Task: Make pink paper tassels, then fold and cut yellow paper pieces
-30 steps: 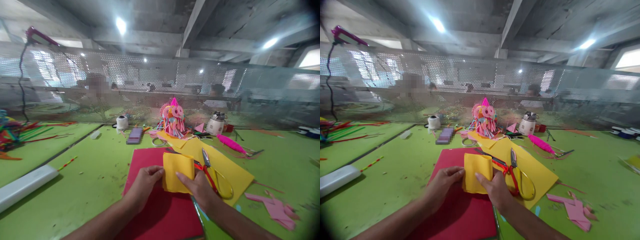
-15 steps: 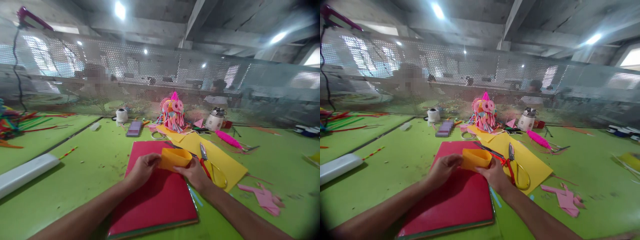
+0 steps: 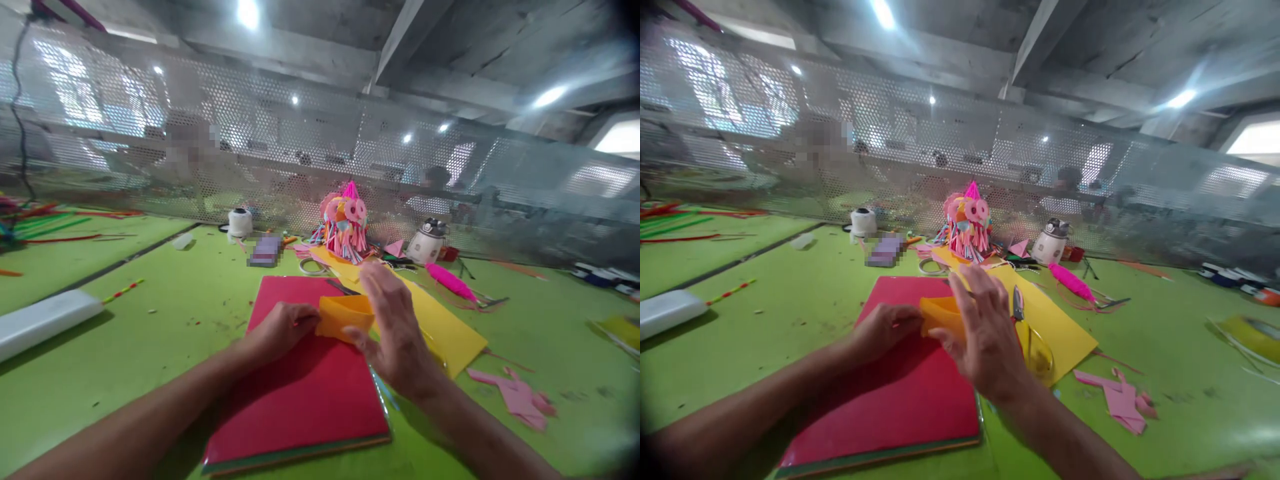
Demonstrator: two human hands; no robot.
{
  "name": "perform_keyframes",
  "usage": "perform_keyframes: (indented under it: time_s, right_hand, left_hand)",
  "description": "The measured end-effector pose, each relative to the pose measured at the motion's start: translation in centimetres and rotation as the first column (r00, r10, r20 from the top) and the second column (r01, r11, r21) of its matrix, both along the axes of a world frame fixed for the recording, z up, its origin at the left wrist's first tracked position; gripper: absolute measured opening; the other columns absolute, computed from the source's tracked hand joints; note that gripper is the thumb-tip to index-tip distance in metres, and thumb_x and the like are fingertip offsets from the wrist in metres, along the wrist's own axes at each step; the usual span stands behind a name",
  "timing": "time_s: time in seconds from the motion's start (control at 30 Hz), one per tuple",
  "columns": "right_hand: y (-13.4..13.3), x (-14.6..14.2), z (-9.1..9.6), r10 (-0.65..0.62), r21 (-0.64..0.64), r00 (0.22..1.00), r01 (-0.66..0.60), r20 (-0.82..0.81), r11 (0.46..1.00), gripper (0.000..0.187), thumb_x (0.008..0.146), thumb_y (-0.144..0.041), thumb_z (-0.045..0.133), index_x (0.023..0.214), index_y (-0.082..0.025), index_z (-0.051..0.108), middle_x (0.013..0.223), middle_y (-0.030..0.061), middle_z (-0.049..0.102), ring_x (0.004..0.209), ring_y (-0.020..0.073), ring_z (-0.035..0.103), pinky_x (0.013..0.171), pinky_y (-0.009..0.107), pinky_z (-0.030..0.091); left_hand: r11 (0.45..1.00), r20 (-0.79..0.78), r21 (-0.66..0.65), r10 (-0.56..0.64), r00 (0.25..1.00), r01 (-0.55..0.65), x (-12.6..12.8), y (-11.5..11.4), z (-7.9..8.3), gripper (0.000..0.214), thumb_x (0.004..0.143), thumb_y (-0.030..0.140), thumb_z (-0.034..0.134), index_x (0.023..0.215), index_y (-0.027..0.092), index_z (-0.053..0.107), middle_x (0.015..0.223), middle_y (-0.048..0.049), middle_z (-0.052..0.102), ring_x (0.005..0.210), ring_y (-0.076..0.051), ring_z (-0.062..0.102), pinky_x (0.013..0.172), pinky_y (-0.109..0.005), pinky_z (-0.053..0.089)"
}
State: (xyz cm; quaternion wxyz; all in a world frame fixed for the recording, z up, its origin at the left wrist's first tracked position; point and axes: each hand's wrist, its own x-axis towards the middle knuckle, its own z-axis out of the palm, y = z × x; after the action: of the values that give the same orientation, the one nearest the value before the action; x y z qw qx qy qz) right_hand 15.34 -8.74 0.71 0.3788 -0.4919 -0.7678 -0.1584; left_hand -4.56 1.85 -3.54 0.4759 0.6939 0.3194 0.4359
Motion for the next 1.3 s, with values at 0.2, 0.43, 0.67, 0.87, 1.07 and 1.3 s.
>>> perform_keyframes:
  time_s: [0.2, 0.43, 0.67, 0.87, 1.07, 1.3]
  right_hand:
    - [0.1, -2.2, -0.7, -0.12, -0.085, 0.948, 0.152, 0.294, 0.985, 0.061, 0.094, -0.041, 0.051, 0.147, -0.014, 0.034, 0.144, 0.0166, 0.049, 0.135, 0.0326, 0.04, 0.11, 0.058, 0.026]
    - [0.9, -1.2, -1.2, -0.101, -0.068, 0.954, 0.125, 0.282, 0.99, 0.051, 0.098, -0.036, 0.045, 0.143, -0.012, 0.04, 0.138, 0.0174, 0.053, 0.126, 0.0313, 0.046, 0.103, 0.051, 0.038]
    - [1.2, -0.6, -0.6, -0.068, -0.054, 0.944, 0.09, 0.323, 0.994, 0.05, 0.098, -0.032, 0.043, 0.144, -0.013, 0.039, 0.133, 0.0175, 0.055, 0.121, 0.0308, 0.047, 0.1, 0.051, 0.039]
    - [1.2, -1.4, 1.1, -0.06, 0.004, 0.921, 0.063, 0.385, 0.998, 0.049, 0.099, -0.025, 0.039, 0.146, -0.01, 0.034, 0.145, 0.0177, 0.045, 0.136, 0.0307, 0.035, 0.109, 0.054, 0.029]
    - [2.4, -2.2, -0.4, -0.07, -0.06, 0.915, 0.102, 0.396, 0.993, 0.045, 0.099, -0.024, 0.039, 0.141, -0.008, 0.043, 0.127, 0.0188, 0.057, 0.117, 0.0304, 0.05, 0.098, 0.049, 0.041]
    - [2.7, -1.2, -1.2, -0.074, 0.013, 0.943, 0.074, 0.324, 0.997, 0.045, 0.098, -0.022, 0.041, 0.142, -0.013, 0.04, 0.138, 0.0182, 0.049, 0.13, 0.0305, 0.041, 0.107, 0.054, 0.032]
  left_hand:
    - [0.944, -0.302, 0.288, -0.072, 0.951, 0.163, -0.2, 0.1, -0.1, 0.018, 0.08, 0.023, 0.059, 0.081, 0.02, 0.077, 0.069, -0.0039, 0.073, 0.057, -0.014, 0.057, 0.058, -0.022, 0.041]
    - [0.932, -0.29, 0.316, -0.084, 0.953, 0.178, 0.2, -0.1, 0.2, 0.019, 0.082, 0.022, 0.058, 0.082, 0.019, 0.077, 0.069, -0.0042, 0.072, 0.057, -0.013, 0.057, 0.058, -0.023, 0.04]
    - [0.926, -0.324, 0.339, -0.05, 0.945, 0.166, 0.5, 0.3, -0.2, 0.021, 0.081, 0.017, 0.056, 0.081, 0.019, 0.077, 0.068, -0.0029, 0.071, 0.059, -0.014, 0.057, 0.058, -0.023, 0.04]
    - [0.925, -0.269, 0.366, 0.004, 0.963, 0.098, 0.0, 1.9, -0.9, 0.02, 0.08, 0.018, 0.055, 0.08, 0.016, 0.075, 0.066, -0.0027, 0.069, 0.057, -0.013, 0.057, 0.056, -0.022, 0.039]
    - [0.927, -0.359, 0.334, -0.041, 0.932, 0.17, 0.0, 1.9, -0.7, 0.012, 0.075, 0.014, 0.057, 0.065, 0.014, 0.064, 0.056, 0.0039, 0.057, 0.053, -0.008, 0.045, 0.053, -0.019, 0.034]
    - [0.932, -0.402, 0.287, -0.092, 0.911, 0.22, 0.1, 1.8, -1.1, 0.01, 0.079, 0.017, 0.057, 0.071, 0.014, 0.063, 0.064, 0.0019, 0.063, 0.059, -0.009, 0.051, 0.056, -0.019, 0.038]
